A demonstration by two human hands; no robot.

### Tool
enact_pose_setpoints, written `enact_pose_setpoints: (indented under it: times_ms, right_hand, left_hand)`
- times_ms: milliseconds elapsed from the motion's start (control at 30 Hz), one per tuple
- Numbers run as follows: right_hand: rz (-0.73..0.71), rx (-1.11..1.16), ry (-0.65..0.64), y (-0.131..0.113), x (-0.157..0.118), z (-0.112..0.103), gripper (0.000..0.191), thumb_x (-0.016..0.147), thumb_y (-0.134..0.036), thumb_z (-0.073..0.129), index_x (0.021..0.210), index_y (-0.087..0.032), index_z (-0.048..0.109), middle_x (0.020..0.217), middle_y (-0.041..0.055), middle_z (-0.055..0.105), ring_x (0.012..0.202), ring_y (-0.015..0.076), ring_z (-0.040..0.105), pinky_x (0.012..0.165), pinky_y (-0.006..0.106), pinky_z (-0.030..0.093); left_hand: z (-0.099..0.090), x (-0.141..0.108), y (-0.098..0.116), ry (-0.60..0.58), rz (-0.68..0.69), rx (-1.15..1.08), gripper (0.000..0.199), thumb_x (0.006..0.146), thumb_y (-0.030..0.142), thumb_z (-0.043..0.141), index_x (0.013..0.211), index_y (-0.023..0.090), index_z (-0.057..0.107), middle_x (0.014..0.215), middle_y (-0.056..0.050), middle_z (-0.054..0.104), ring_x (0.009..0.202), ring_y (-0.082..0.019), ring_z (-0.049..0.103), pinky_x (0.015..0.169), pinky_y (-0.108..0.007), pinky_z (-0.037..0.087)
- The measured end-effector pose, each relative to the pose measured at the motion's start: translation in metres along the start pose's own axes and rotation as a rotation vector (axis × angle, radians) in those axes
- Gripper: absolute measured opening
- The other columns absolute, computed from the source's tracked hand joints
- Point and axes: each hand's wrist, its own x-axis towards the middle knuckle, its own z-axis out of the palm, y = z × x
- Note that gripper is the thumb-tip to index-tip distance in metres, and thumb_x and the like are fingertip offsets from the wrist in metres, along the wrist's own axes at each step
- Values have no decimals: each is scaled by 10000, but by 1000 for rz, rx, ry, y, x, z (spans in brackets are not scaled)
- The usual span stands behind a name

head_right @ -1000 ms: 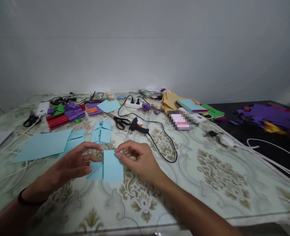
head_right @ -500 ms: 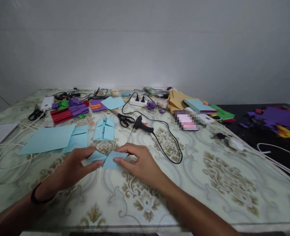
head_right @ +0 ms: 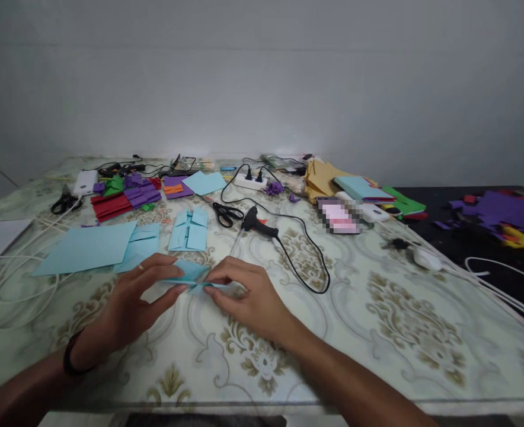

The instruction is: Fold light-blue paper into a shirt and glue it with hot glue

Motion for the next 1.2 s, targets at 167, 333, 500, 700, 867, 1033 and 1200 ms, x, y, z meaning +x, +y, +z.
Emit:
enact_pose_setpoints:
  times_ms: [167, 333, 500, 700, 867, 1033, 1200]
  right_hand:
    - [-120, -38, -12, -2, -5, 5, 176, 895, -88, 653, 983, -230, 708, 893, 43, 722, 809, 181, 675, 723, 315, 554]
    - [-140, -58, -10, -7, -5, 9, 156, 936, -104, 662, 1006, -240, 693, 896, 33, 728, 820, 180, 668, 722, 319, 548]
    - [-137, -56, -33, -8, -5, 11, 105, 964, -127, 667, 1000, -220, 699, 879, 40, 717, 809, 175, 653, 706, 303, 529]
    - [-159, -69, -28, -3, -9, 20, 85, 942, -131, 662, 956, -213, 675, 854, 38, 694, 774, 171, 633, 677, 295, 505]
    - [-146, -83, -4, -6, -9, 20, 104, 906, -101, 662, 919, -204, 673, 821, 28, 672, 746, 162, 623, 659, 283, 487]
    - [-106, -54, 30, -10, -5, 11, 117, 890, -89, 664, 889, -206, 671, 791, 6, 652, 707, 137, 612, 632, 256, 466]
    - [-87, -49, 48, -8, -3, 5, 110, 881, -97, 677, 888, -207, 679, 803, 8, 670, 721, 136, 629, 658, 255, 481]
  left_hand:
    - [-5, 3, -1, 26, 34, 13, 140, 935, 135, 738, 983, 266, 746, 1226, -54, 615, 1171, -226, 578, 1005, -378, 501]
    - [-4, 4, 2, -14, 29, -42, 139, 917, 116, 743, 922, 255, 750, 1241, -59, 590, 1199, -246, 543, 1048, -421, 461]
    - [-1, 3, 8, -42, 25, -71, 146, 923, 108, 719, 925, 253, 738, 1255, -65, 573, 1216, -243, 547, 1067, -429, 435]
    - [1, 2, 14, -68, 30, -68, 162, 889, 71, 697, 891, 233, 704, 1254, -68, 553, 1232, -252, 524, 1077, -427, 422]
    - [-1, 2, 14, -79, 20, -54, 169, 866, 56, 681, 868, 224, 692, 1243, -67, 542, 1231, -262, 503, 1078, -435, 418]
    - [-7, 6, 9, -51, 12, -17, 167, 862, 58, 679, 844, 223, 689, 1240, -66, 536, 1241, -274, 482, 1077, -442, 421]
    - [-13, 10, 5, -36, -2, 11, 169, 860, 60, 678, 820, 223, 704, 1225, -66, 532, 1221, -282, 495, 1073, -474, 415]
